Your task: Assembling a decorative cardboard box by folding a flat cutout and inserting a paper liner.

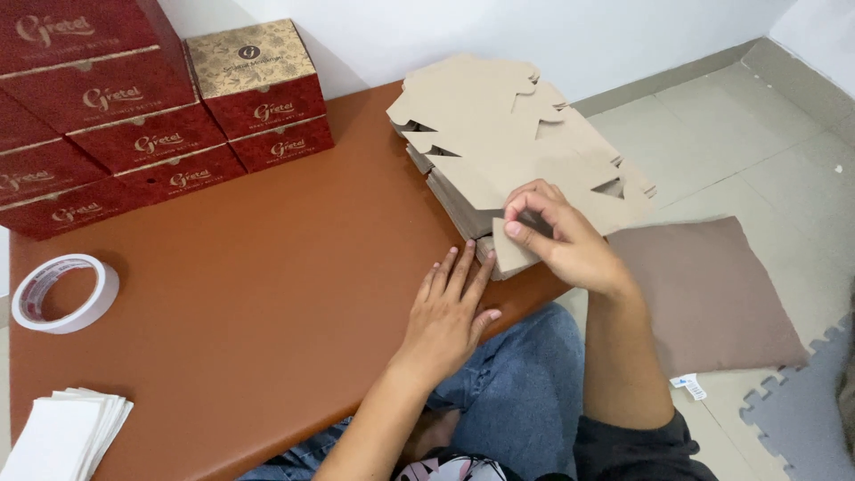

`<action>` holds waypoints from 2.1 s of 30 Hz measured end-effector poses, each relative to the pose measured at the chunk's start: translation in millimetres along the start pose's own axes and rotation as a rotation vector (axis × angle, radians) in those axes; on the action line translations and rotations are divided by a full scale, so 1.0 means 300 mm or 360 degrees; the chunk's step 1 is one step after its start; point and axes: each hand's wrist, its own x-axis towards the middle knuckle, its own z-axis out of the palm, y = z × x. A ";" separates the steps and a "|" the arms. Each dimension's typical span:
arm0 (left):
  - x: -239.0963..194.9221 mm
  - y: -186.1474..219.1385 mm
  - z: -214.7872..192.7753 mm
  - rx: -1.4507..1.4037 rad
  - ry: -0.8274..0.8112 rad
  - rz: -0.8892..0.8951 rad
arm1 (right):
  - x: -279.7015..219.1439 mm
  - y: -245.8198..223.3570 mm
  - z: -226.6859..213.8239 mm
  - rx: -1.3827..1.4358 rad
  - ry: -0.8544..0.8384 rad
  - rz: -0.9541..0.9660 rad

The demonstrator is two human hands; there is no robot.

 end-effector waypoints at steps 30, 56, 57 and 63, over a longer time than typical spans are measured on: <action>-0.797 -0.071 -0.417 -0.0894 0.0788 -0.1837 | -0.287 -0.220 0.559 -0.0601 -0.0666 -0.0739; -0.617 -0.276 -0.333 0.0431 0.0860 -0.0924 | -0.070 -0.124 0.536 -0.0276 0.0204 0.0067; -0.609 -0.268 -0.332 0.0464 0.0851 -0.0859 | -0.065 -0.175 0.538 -0.0300 0.0230 -0.0057; -0.641 -0.250 -0.323 0.0142 0.0741 -0.0695 | -0.162 -0.189 0.639 -0.0780 -0.0217 -0.0403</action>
